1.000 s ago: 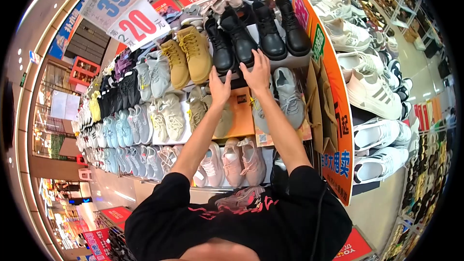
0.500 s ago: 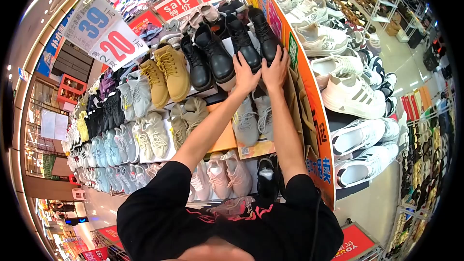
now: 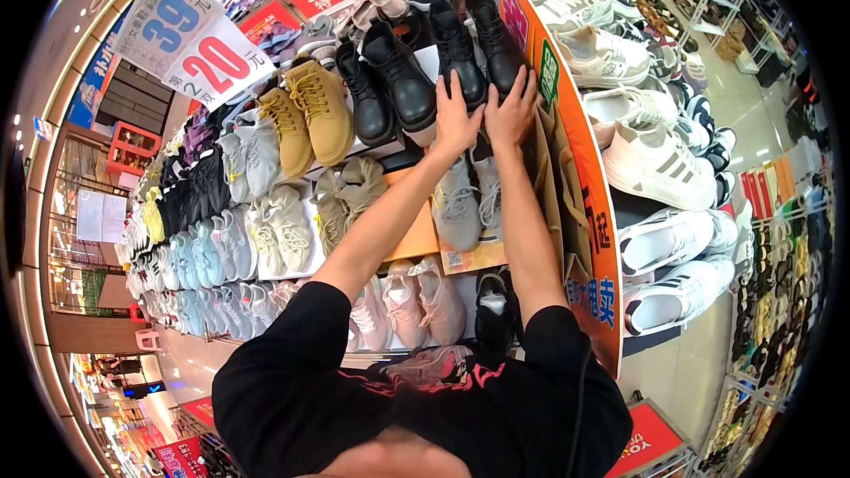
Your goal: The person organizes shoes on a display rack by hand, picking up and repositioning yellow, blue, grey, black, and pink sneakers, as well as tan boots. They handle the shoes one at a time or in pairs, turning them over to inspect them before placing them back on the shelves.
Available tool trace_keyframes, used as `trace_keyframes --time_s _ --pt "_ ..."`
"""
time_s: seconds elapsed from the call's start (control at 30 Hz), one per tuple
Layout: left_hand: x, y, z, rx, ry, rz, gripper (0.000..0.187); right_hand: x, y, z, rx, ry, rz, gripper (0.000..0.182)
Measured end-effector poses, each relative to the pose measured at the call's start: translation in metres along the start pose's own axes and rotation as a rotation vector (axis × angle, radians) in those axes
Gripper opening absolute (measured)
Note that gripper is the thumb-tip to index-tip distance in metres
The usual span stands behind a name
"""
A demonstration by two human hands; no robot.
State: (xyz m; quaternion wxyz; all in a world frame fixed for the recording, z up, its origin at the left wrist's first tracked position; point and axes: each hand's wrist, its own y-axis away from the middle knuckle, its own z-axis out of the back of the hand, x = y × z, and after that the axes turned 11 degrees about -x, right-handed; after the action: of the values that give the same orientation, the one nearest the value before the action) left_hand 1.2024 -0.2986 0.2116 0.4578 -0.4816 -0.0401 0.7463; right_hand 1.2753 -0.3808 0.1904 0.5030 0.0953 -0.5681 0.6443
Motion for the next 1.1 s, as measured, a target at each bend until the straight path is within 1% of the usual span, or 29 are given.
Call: trace_keyframes --time_s 0.07,0.1,0.17,0.23,0.27,0.33,0.37,0.4,0.5,0.53,0.6,0.63,0.67,0.7,0.73,0.77,0.8,0.87,0.9,0.93,1.0,1.07,1.1 --pt "0.001 -0.001 -0.002 -0.002 0.014 0.032 0.093 -0.005 -0.003 -0.004 -0.021 -0.008 0.032 0.071" --pt "0.002 -0.001 -0.003 -0.018 -0.018 0.042 0.095 -0.004 -0.007 0.0 0.086 0.002 -0.034 0.073" --pt "0.006 -0.002 -0.003 -0.039 -0.048 0.051 0.097 -0.001 -0.008 0.002 0.099 0.013 -0.039 0.073" --pt "0.008 -0.003 0.002 -0.024 0.01 0.093 0.105 -0.001 -0.009 0.003 0.112 0.029 -0.043 0.073" --pt "0.009 -0.005 0.005 -0.027 0.012 0.093 0.105 -0.002 -0.009 0.003 0.117 0.028 -0.043 0.073" --pt "0.01 -0.007 0.013 -0.008 0.059 0.114 0.111 0.0 -0.008 0.006 0.123 0.029 -0.043 0.074" --pt "0.009 -0.007 0.016 -0.004 0.122 0.179 0.114 0.001 -0.009 0.007 0.13 0.02 -0.037 0.075" --pt "0.012 -0.007 0.018 -0.001 0.124 0.179 0.114 0.001 -0.009 0.008 0.136 0.012 -0.032 0.077" --pt "0.022 -0.008 0.026 0.093 0.147 0.161 0.119 0.0 -0.008 0.012 0.165 -0.001 -0.013 0.081" --pt "0.026 -0.006 0.031 0.109 0.134 0.084 0.118 -0.002 -0.004 0.015 0.17 0.008 -0.013 0.081" --pt "0.026 0.014 0.04 0.109 0.106 0.006 0.108 -0.006 0.006 0.022 0.155 -0.092 0.063 0.084" --pt "0.028 0.031 0.039 0.105 0.135 0.002 0.102 -0.004 0.017 0.035 0.176 -0.143 0.079 0.084" --pt "0.03 0.053 0.042 0.099 0.161 -0.001 0.096 -0.005 0.032 0.048 0.197 -0.214 0.064 0.082" --pt "0.031 0.08 0.046 0.059 0.121 -0.022 0.094 -0.007 0.05 0.066 0.251 -0.245 0.051 0.082" --pt "0.036 0.108 0.047 -0.003 0.084 -0.068 0.097 -0.009 0.066 0.084 0.303 -0.28 0.043 0.081" --pt "0.041 0.135 0.049 -0.065 0.043 -0.111 0.101 -0.02 0.089 0.096 0.31 -0.221 0.024 0.083" --pt "0.038 0.157 0.056 -0.066 0.039 -0.102 0.101 -0.032 0.11 0.106 0.322 -0.157 0.002 0.085" --pt "0.032 0.208 0.066 -0.012 0.053 0.132 0.109 -0.042 0.139 0.135 0.349 -0.132 0.005 0.088" --pt "0.032 0.221 0.072 0.015 -0.014 0.086 0.117 -0.042 0.146 0.149 0.354 -0.111 0.017 0.092" --pt "0.032 0.229 0.074 0.013 -0.011 0.106 0.117 -0.042 0.149 0.157 0.372 -0.104 0.023 0.092" --pt "0.034 0.232 0.072 -0.009 -0.024 0.142 0.12 -0.038 0.152 0.167 0.346 -0.113 0.105 0.1" --pt "0.037 0.229 0.069 -0.05 0.008 0.209 0.119 -0.047 0.153 0.162 0.349 -0.133 0.083 0.099" --pt "0.038 0.227 0.069 -0.043 -0.013 0.201 0.12 -0.053 0.151 0.158 0.353 -0.19 0.072 0.098"
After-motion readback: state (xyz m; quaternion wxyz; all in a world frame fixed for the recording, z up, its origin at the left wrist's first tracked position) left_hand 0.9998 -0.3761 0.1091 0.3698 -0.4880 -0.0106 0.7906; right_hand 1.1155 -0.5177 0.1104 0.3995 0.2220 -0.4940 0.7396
